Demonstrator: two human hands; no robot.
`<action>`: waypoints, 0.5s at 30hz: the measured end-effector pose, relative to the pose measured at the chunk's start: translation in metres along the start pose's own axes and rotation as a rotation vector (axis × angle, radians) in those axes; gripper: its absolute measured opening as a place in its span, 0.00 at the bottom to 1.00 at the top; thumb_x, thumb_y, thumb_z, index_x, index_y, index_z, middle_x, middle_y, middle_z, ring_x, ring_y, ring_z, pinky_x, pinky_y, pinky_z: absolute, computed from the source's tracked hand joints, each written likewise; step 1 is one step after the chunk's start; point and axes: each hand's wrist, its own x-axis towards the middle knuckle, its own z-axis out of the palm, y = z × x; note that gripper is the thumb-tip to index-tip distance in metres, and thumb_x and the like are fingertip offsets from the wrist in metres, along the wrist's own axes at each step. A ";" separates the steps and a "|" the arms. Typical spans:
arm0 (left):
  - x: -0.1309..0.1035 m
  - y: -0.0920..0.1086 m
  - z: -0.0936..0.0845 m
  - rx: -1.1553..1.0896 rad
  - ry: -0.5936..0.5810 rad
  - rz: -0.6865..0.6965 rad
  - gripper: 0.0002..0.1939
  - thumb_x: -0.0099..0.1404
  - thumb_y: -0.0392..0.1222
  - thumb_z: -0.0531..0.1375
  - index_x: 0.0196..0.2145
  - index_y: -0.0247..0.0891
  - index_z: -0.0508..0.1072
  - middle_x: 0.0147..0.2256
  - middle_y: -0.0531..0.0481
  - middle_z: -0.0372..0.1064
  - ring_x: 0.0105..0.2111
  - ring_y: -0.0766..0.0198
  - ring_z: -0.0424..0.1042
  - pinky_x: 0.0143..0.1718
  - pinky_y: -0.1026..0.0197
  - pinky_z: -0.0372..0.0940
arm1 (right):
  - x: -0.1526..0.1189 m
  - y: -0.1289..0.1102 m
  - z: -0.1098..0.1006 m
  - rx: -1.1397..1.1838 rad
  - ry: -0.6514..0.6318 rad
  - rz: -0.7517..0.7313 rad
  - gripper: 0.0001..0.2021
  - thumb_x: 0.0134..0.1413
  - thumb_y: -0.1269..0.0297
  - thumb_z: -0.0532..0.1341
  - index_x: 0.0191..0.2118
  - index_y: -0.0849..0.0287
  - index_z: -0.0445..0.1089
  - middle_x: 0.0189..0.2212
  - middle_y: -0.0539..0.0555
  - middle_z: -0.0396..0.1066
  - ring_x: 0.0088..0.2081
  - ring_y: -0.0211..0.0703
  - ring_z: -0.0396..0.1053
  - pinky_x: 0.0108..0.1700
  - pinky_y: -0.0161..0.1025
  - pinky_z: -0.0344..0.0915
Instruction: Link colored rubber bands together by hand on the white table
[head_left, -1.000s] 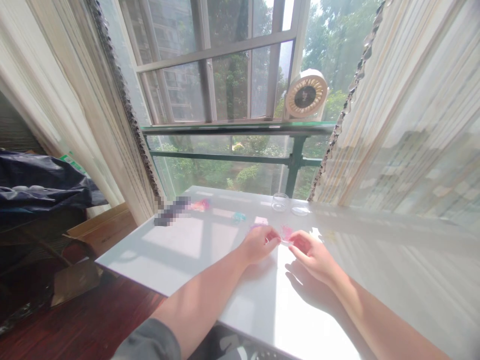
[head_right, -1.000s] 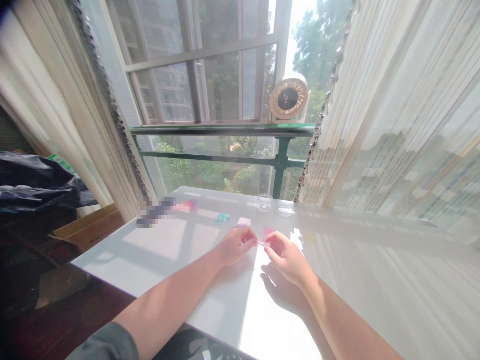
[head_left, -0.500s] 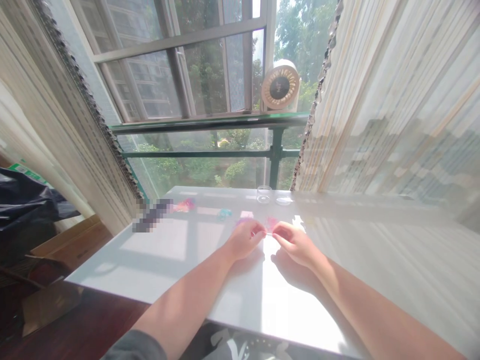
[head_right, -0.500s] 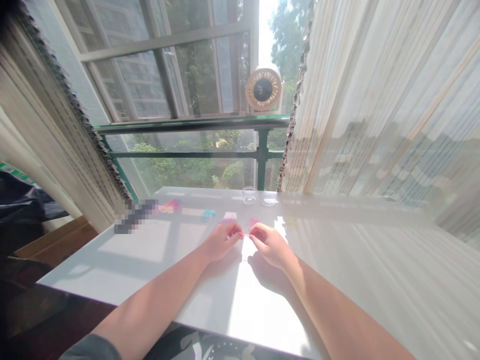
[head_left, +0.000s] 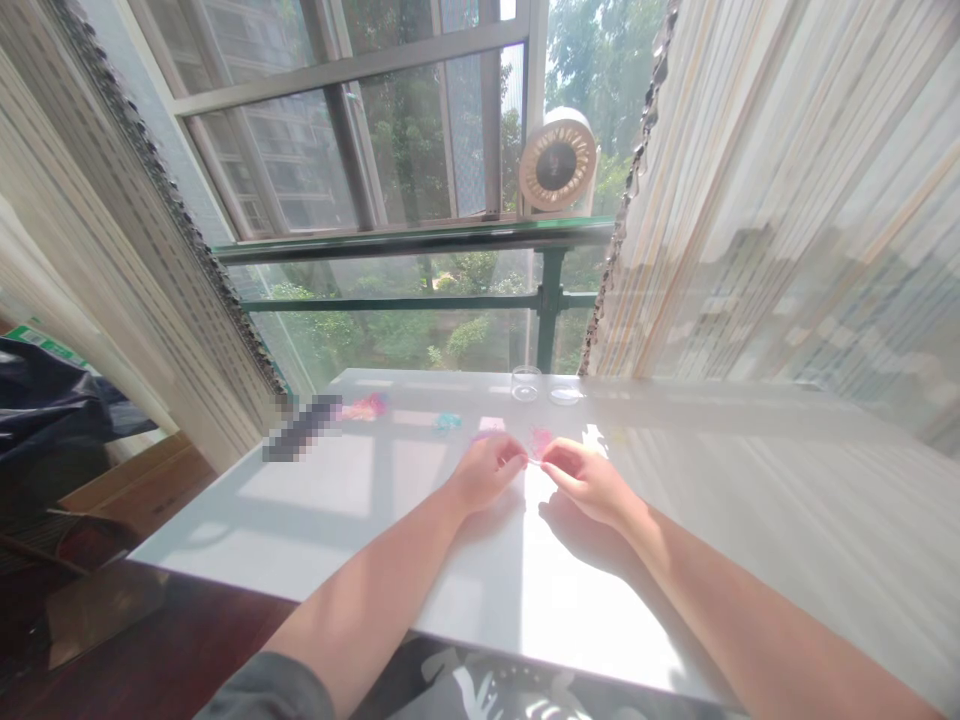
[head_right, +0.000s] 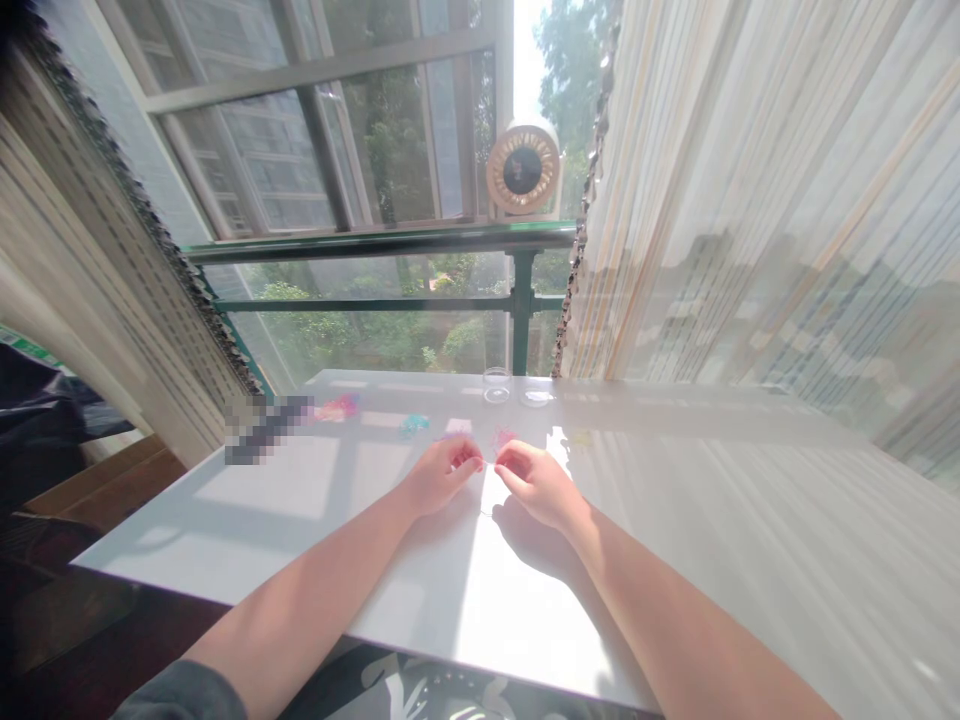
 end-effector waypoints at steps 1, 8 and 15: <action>0.000 0.000 0.000 -0.001 -0.001 -0.003 0.09 0.63 0.43 0.54 0.32 0.38 0.72 0.33 0.51 0.73 0.33 0.65 0.69 0.35 0.63 0.62 | 0.000 0.000 0.000 0.003 0.000 -0.002 0.06 0.56 0.62 0.55 0.33 0.56 0.67 0.29 0.50 0.71 0.31 0.40 0.67 0.33 0.37 0.63; 0.000 0.001 0.000 0.001 0.001 -0.005 0.10 0.62 0.43 0.54 0.33 0.38 0.72 0.33 0.51 0.73 0.33 0.65 0.69 0.36 0.63 0.62 | 0.001 0.002 0.000 -0.002 0.007 -0.015 0.06 0.54 0.62 0.56 0.35 0.56 0.68 0.29 0.50 0.72 0.30 0.40 0.68 0.32 0.37 0.63; -0.001 0.004 -0.001 0.008 0.000 -0.001 0.10 0.62 0.44 0.54 0.33 0.38 0.73 0.33 0.51 0.73 0.32 0.65 0.69 0.36 0.63 0.62 | 0.003 0.004 -0.002 -0.054 0.051 0.021 0.07 0.54 0.61 0.54 0.32 0.56 0.68 0.27 0.50 0.72 0.29 0.41 0.68 0.31 0.37 0.62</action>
